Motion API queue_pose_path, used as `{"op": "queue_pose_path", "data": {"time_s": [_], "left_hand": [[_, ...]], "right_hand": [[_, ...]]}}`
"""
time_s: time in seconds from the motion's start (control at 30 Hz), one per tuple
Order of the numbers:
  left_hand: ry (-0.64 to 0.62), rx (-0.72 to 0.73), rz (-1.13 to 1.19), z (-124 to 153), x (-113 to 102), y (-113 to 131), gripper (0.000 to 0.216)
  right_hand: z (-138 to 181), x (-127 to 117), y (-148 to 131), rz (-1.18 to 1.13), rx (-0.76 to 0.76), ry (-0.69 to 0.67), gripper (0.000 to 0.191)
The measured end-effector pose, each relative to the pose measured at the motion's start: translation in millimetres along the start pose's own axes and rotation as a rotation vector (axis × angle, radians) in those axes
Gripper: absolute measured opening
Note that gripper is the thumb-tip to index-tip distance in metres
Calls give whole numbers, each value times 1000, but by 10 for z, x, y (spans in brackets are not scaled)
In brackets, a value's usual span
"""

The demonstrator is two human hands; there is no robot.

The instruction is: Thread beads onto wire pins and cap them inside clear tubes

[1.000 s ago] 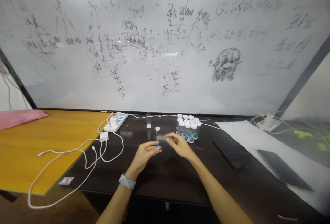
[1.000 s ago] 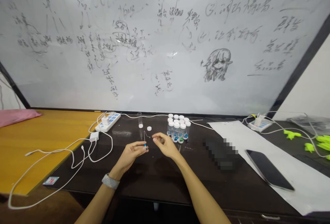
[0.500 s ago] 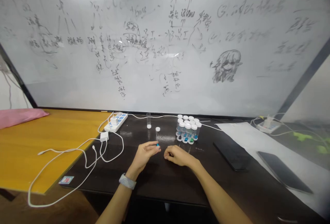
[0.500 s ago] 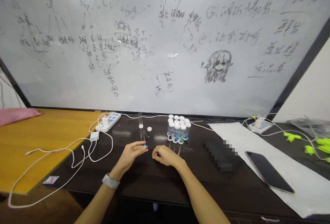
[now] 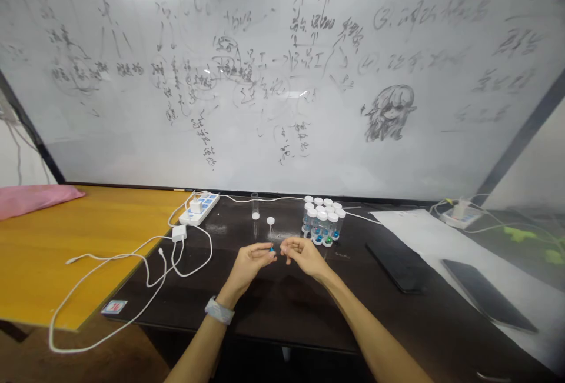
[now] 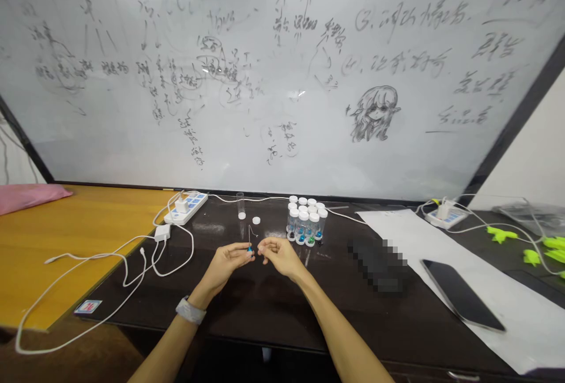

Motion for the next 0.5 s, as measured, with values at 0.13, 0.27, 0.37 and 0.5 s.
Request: {"op": "queue_pose_path", "data": {"time_s": [0.13, 0.27, 0.37, 0.5], "left_hand": [[35, 37, -47, -11, 26, -35, 47], [49, 82, -107, -28, 44, -92, 45], [53, 98, -119, -35, 43, -131, 44], [84, 102, -118, -48, 31, -171, 45]], "right_hand": [[15, 95, 58, 85, -39, 74, 40], [42, 207, 138, 141, -36, 187, 42], [62, 260, 157, 189, -77, 249, 38], [84, 277, 140, 283, -129, 318, 33]]}}
Point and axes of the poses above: each hand's wrist, its own z-axis away from the middle knuckle, its own x-axis out of the palm, y = z × x, the point moved 1 cm from there along -z, towards the middle knuckle, and after that the axes turned 4 degrees about -x, right-handed, at the moved point
